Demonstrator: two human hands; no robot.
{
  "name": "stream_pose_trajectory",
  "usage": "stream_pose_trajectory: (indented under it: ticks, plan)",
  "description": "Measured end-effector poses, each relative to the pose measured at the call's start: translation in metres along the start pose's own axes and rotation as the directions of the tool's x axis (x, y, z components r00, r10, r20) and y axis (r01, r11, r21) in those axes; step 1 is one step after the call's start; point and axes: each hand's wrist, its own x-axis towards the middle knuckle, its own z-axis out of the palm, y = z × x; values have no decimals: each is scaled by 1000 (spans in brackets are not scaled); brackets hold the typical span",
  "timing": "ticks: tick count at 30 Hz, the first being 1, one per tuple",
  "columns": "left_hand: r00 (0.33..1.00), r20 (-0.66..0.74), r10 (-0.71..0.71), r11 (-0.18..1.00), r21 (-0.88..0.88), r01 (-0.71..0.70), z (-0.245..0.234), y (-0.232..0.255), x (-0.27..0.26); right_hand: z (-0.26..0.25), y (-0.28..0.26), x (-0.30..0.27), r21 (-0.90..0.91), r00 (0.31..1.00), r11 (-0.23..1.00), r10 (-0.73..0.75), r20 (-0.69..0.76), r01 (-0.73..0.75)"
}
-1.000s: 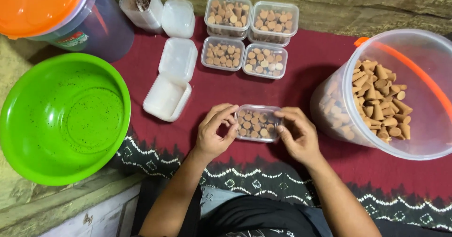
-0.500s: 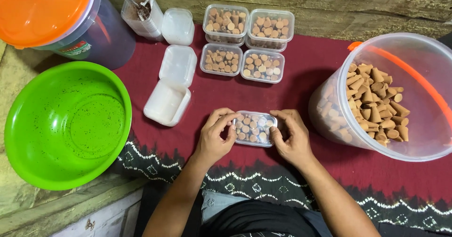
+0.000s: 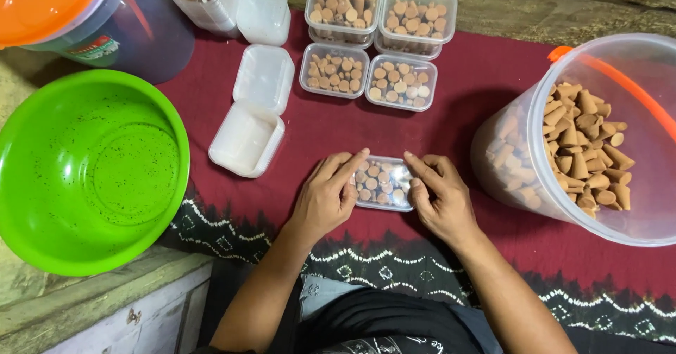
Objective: Packing incense cones from a large bucket into small plastic containers for individual sale.
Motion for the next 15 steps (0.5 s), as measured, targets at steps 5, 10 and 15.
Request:
stream_pose_trajectory:
  ticks: [5,10,15]
  plan:
    - [996,89,2,983,180,-18,-15,11,8,-5,-2,4,60,999,998,22,39,-24]
    - [960,265,-94,977,210,38,-25,15,5,-14,-4,4,22,981,999,43,187,-48]
    - [927,346,-147,974,214,74,-26,14,5,-16,-9,5,-57,967,990,-109,229,125]
